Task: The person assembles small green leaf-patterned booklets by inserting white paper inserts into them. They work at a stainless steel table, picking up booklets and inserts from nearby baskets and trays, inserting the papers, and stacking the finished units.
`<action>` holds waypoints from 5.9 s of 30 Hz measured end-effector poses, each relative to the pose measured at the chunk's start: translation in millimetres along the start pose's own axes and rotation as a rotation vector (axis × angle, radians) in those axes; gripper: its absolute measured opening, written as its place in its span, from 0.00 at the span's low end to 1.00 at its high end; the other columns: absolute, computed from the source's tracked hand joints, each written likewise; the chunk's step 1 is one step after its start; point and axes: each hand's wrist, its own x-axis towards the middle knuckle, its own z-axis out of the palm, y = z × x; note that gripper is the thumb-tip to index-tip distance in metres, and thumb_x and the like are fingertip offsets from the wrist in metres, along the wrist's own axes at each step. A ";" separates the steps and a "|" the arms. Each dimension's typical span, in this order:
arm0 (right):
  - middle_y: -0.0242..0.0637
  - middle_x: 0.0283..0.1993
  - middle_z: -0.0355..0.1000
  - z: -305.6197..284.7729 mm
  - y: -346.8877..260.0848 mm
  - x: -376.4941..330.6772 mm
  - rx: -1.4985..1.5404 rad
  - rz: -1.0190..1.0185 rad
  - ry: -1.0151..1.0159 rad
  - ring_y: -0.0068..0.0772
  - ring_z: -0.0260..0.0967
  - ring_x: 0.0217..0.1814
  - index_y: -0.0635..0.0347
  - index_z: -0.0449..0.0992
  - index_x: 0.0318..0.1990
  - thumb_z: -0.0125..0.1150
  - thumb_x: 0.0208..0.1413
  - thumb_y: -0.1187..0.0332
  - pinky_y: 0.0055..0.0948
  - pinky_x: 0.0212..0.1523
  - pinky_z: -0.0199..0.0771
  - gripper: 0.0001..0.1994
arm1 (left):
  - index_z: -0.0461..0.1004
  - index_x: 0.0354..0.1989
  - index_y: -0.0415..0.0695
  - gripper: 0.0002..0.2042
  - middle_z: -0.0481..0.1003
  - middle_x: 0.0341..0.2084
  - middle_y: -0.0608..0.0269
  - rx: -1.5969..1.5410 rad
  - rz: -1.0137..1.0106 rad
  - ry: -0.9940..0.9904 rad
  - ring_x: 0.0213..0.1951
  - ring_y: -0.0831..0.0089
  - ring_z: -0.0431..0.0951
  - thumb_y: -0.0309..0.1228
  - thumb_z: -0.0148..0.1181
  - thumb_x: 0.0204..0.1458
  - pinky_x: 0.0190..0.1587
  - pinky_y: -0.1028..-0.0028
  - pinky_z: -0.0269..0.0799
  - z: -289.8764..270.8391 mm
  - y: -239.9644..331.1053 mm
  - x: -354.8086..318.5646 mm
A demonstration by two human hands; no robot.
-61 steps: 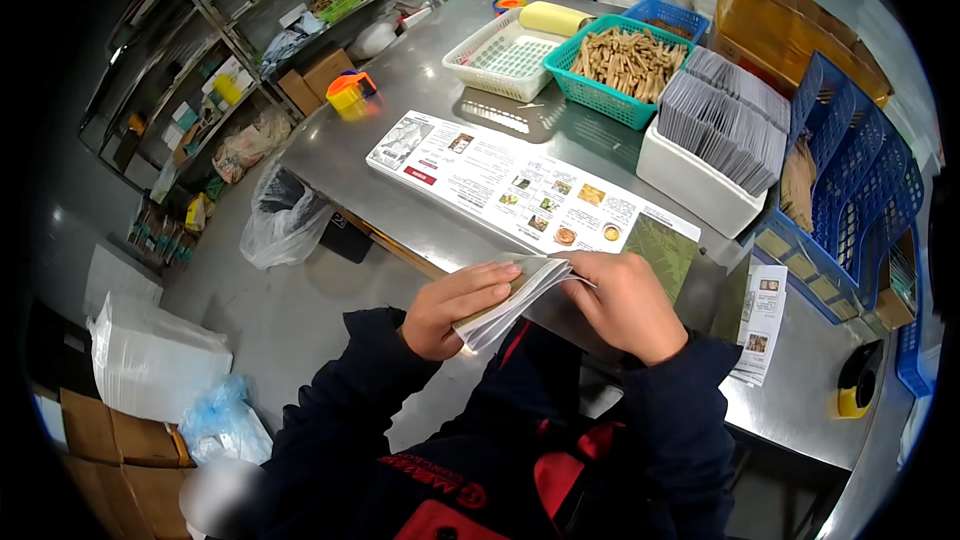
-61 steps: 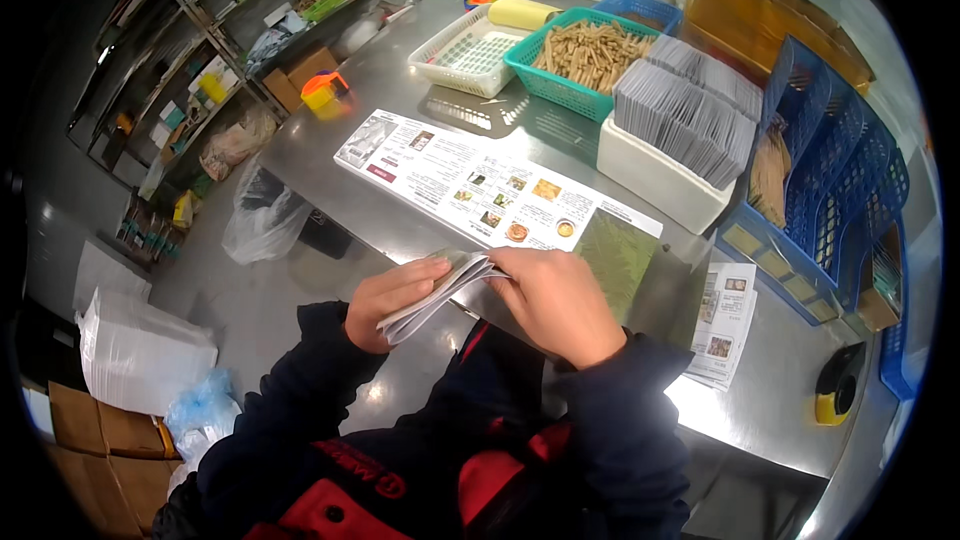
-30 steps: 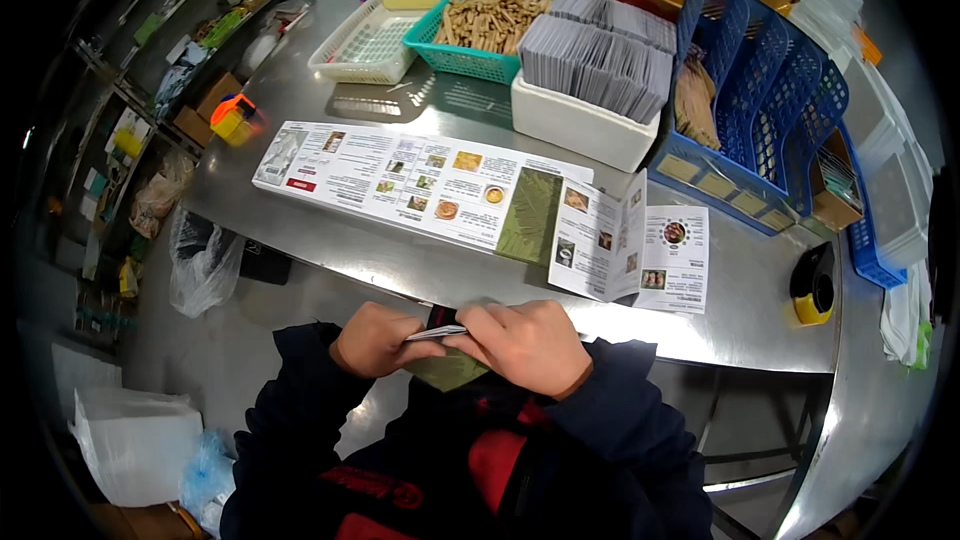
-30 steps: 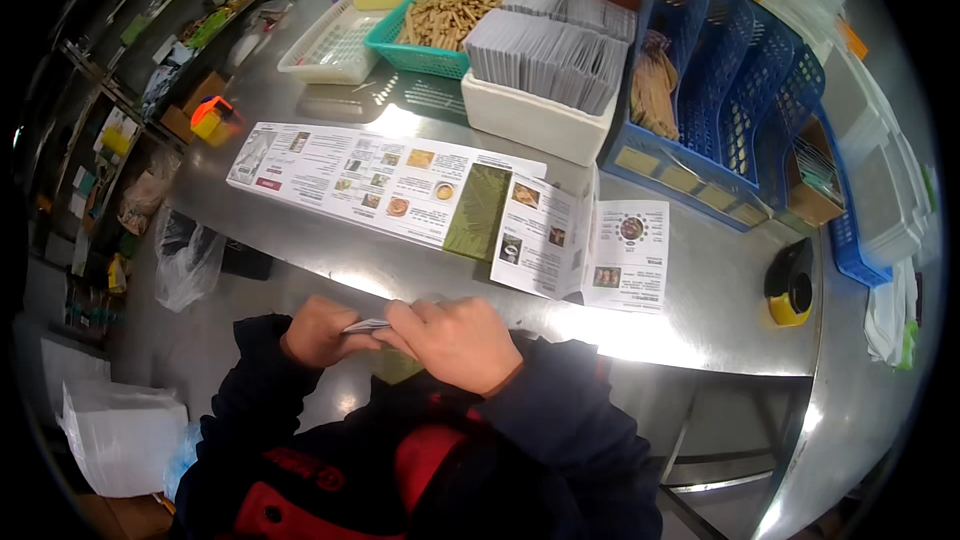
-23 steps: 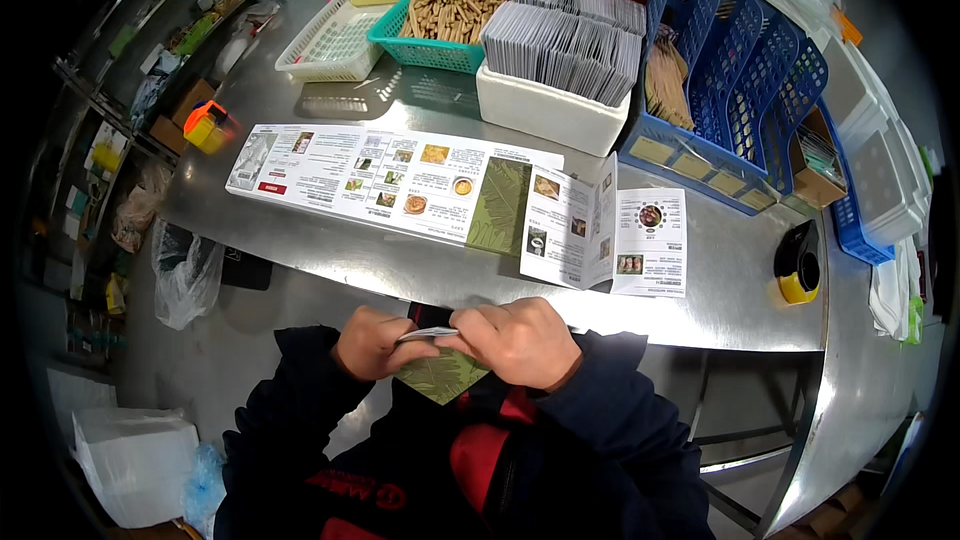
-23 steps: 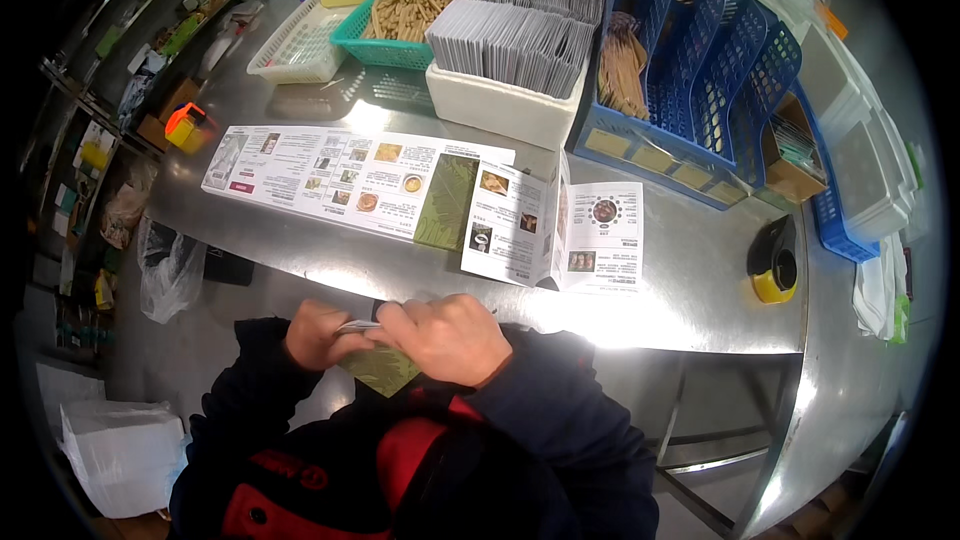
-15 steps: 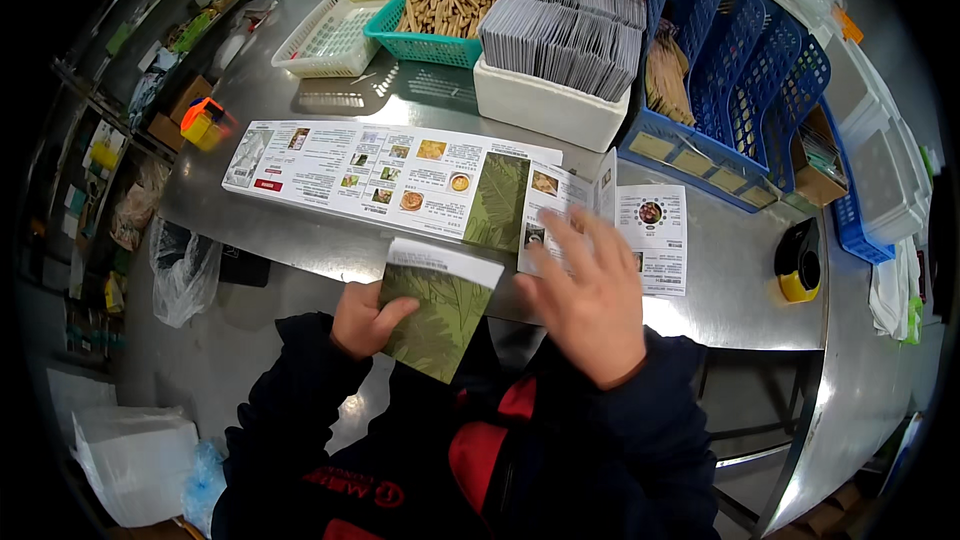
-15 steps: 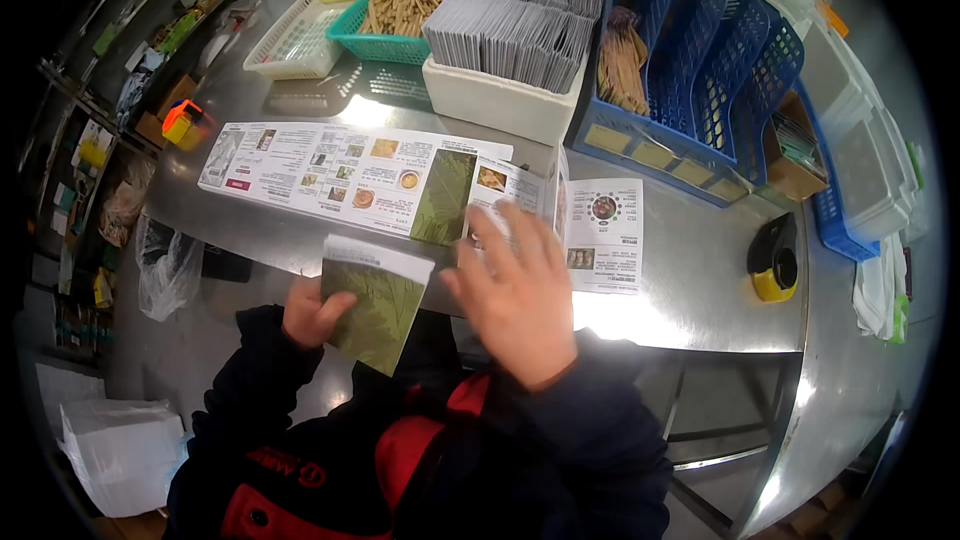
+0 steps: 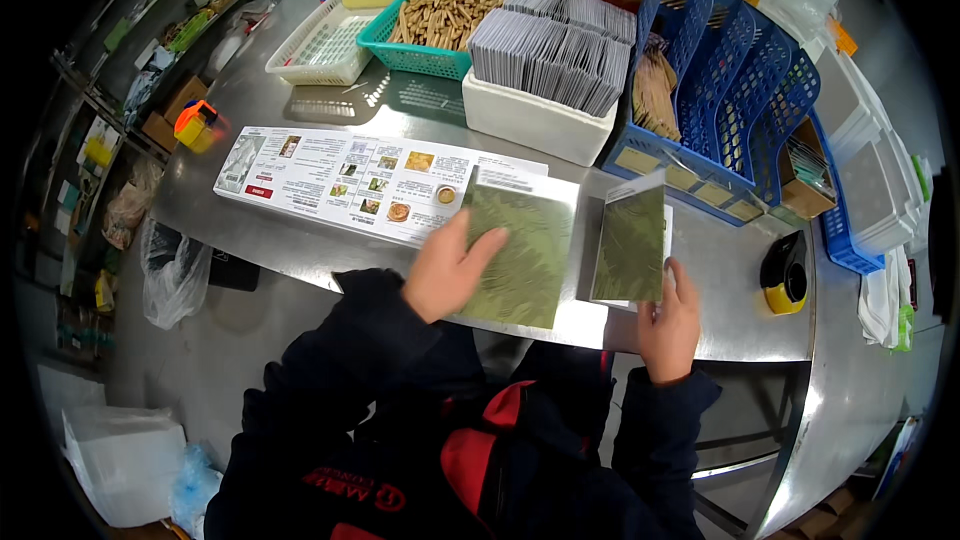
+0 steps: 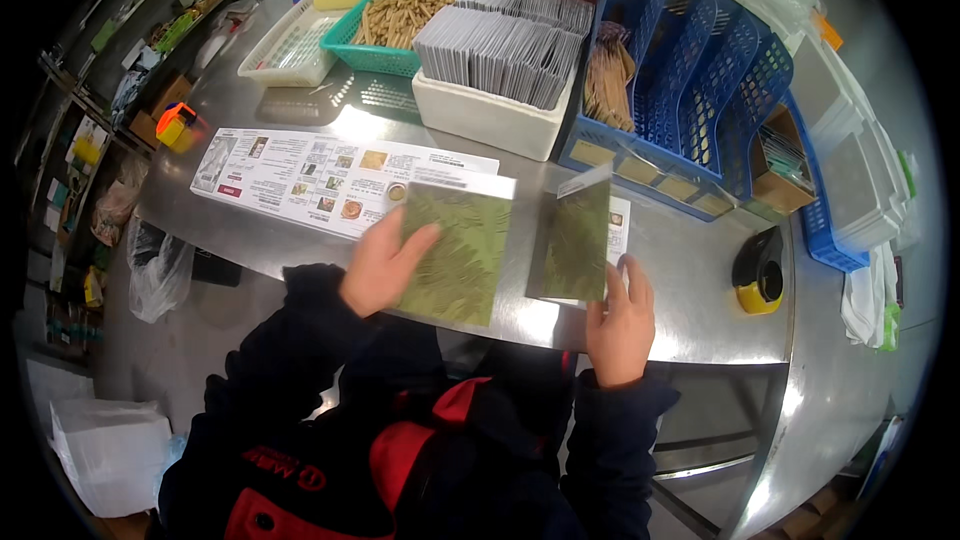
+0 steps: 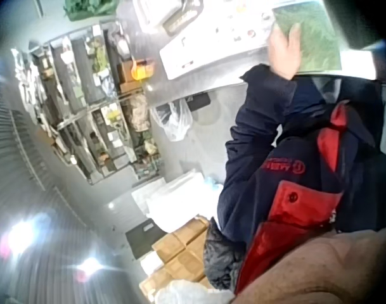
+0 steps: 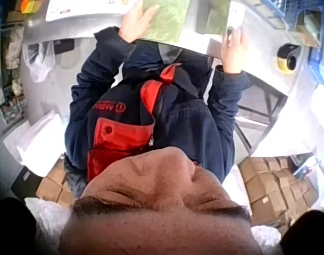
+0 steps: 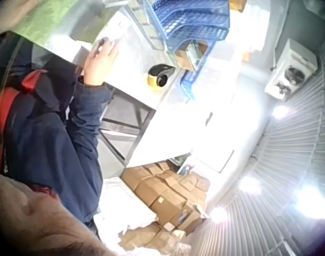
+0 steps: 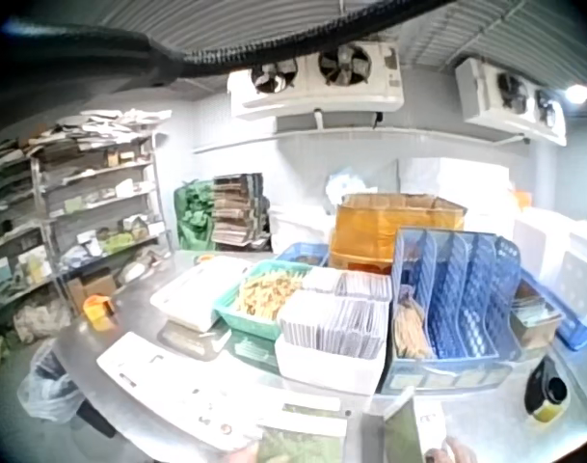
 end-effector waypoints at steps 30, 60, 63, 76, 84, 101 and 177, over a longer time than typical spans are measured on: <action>0.56 0.49 0.79 22.9 12.4 3.8 0.222 0.307 -0.175 0.60 0.75 0.54 0.73 0.71 0.67 0.82 0.53 0.66 0.49 0.55 0.77 0.37 | 0.78 0.57 0.28 0.25 0.82 0.49 0.34 0.334 -0.145 -0.322 0.49 0.40 0.85 0.40 0.70 0.62 0.54 0.55 0.79 157.9 -21.1 90.4; 0.36 0.45 0.78 3.1 -45.6 -27.1 0.996 0.304 0.092 0.20 0.71 0.47 0.67 0.74 0.51 0.43 0.84 0.59 0.28 0.49 0.73 0.19 | 0.79 0.56 0.33 0.16 0.84 0.49 0.62 -0.427 -0.156 -0.362 0.51 0.80 0.80 0.36 0.55 0.78 0.56 0.73 0.75 90.2 20.1 -20.8; 0.41 0.55 0.80 11.2 -50.8 -24.5 1.283 0.355 0.028 0.26 0.76 0.56 0.70 0.75 0.61 0.41 0.85 0.58 0.29 0.59 0.76 0.22 | 0.81 0.53 0.35 0.24 0.85 0.46 0.64 -0.748 -0.314 -0.287 0.48 0.79 0.81 0.45 0.48 0.80 0.55 0.74 0.76 95.8 18.3 -21.2; 0.43 0.36 0.79 32.1 -48.1 2.5 0.909 0.382 0.079 0.28 0.74 0.39 0.66 0.75 0.43 0.46 0.83 0.59 0.36 0.40 0.73 0.19 | 0.81 0.44 0.30 0.20 0.78 0.21 0.58 -0.157 -0.002 -0.110 0.26 0.79 0.69 0.40 0.60 0.75 0.32 0.69 0.71 88.0 12.4 -29.4; 0.47 0.61 0.79 21.3 -71.7 -10.8 1.569 0.552 -0.101 0.40 0.79 0.58 0.69 0.73 0.67 0.33 0.84 0.48 0.36 0.61 0.79 0.31 | 0.79 0.60 0.31 0.28 0.85 0.51 0.57 -0.799 -0.212 -0.259 0.51 0.73 0.84 0.48 0.47 0.80 0.57 0.70 0.79 92.5 7.5 -38.6; 0.42 0.41 0.83 33.6 28.1 40.3 0.728 0.413 -0.175 0.24 0.77 0.43 0.73 0.80 0.50 0.65 0.73 0.58 0.31 0.45 0.76 0.20 | 0.81 0.54 0.41 0.18 0.84 0.44 0.53 0.426 0.190 -0.156 0.46 0.59 0.84 0.41 0.71 0.63 0.49 0.63 0.79 -5.7 7.6 -10.3; 0.36 0.43 0.85 57.4 -248.1 89.2 1.356 -0.094 -0.742 0.20 0.76 0.46 0.70 0.84 0.52 0.70 0.71 0.67 0.28 0.49 0.79 0.13 | 0.67 0.77 0.45 0.48 0.60 0.79 0.47 1.263 0.491 0.029 0.79 0.40 0.58 0.48 0.79 0.46 0.78 0.42 0.57 -195.4 111.7 -67.4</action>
